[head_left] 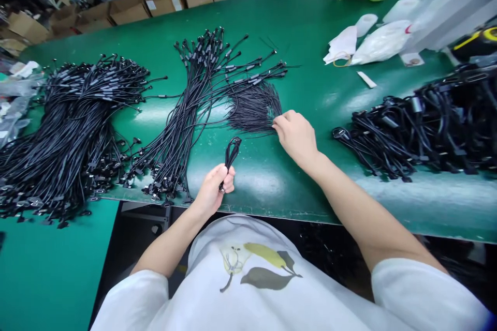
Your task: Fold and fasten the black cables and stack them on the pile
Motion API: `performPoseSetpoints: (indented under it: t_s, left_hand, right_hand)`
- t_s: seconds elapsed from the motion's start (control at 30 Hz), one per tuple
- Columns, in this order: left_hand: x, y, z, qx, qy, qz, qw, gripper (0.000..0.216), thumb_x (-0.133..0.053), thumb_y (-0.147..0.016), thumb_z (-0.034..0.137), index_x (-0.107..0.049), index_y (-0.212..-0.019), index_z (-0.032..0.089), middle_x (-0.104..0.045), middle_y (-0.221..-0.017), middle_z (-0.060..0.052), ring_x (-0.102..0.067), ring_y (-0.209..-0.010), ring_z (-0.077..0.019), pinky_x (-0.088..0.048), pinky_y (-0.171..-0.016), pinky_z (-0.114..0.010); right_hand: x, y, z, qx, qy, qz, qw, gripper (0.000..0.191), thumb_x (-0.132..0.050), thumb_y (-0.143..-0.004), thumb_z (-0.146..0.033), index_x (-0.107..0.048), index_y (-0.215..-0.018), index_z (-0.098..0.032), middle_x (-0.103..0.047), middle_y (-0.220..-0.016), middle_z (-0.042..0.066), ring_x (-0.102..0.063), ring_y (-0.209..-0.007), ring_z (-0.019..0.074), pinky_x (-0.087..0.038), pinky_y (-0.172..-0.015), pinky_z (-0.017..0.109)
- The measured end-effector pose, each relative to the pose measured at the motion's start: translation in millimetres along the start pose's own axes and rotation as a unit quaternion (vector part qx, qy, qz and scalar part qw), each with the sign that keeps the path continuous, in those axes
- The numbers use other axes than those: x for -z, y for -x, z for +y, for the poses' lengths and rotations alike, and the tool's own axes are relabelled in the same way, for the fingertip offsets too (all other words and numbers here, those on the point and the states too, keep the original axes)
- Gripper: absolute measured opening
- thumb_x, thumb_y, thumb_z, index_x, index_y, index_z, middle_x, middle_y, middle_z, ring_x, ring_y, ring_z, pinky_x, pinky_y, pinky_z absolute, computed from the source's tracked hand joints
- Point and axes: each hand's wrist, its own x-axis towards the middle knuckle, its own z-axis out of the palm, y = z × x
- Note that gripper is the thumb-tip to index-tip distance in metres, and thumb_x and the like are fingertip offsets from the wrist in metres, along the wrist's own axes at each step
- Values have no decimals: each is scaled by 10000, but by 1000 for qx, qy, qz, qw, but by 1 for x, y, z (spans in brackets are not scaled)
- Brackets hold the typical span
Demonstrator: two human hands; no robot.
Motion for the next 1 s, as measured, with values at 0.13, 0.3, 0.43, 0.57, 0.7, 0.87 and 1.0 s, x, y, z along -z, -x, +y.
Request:
performPoseSetpoints:
  t_s: [0.13,0.3,0.43,0.57,0.7,0.87,1.0]
  left_hand:
    - [-5,0,-3,9,26,-24,999,315,-754,-737,379,-629,-852,114,-375,-556,67,-295,-472,-37,-248,-458,-173]
    - [-10,-2,-12,25,28,-57,998,396,-747,-748,369,-614,-1055,158,-372,-572,78,-273,-465,-43,-239,-460,-174]
    - [-3,-4,-24,-65,-124,-33,990,406,-615,-848,429,-628,-1133,139,-442,-613,47,-332,-494,-67,-303,-488,-202]
    - [7,-3,-26,-160,-392,-5,906,406,-486,-912,348,-605,-1265,186,-667,-922,-52,-573,-760,-148,-463,-721,-263]
    - [12,0,-18,-143,-493,-29,857,356,-460,-907,295,-667,-1175,183,-690,-866,-50,-610,-885,-193,-466,-829,-291]
    - [13,4,-16,-65,-376,-68,922,449,-566,-863,376,-610,-1231,123,-442,-532,71,-373,-492,-90,-328,-512,-209]
    - [12,5,-20,-37,-287,-48,956,614,-703,-762,480,-575,-1239,115,-446,-554,83,-347,-484,-69,-272,-495,-200]
  right_hand:
    - [21,27,-17,-28,-40,43,998,254,-398,-954,-260,-617,-900,-143,-607,-911,136,-514,-837,242,-361,-719,346]
    - [27,70,-70,9,-366,-105,925,160,-490,-917,-258,-615,-863,-176,-644,-824,33,-566,-741,152,-419,-684,266]
    - [26,94,-96,33,-395,-95,913,155,-490,-923,-228,-633,-919,-168,-630,-802,20,-556,-680,118,-412,-625,234]
    - [33,98,-95,202,-148,39,967,216,-442,-949,-160,-647,-878,-149,-623,-787,59,-531,-722,152,-384,-657,287]
    - [45,85,-88,441,-20,128,888,232,-420,-943,-103,-652,-965,-111,-651,-1034,121,-545,-983,196,-397,-783,325]
    - [63,70,-90,483,65,52,871,250,-373,-969,-130,-611,-895,-141,-627,-904,87,-551,-854,190,-390,-710,323]
    - [67,65,-94,516,110,4,849,299,-328,-971,-122,-626,-955,-130,-616,-923,92,-553,-862,202,-398,-702,331]
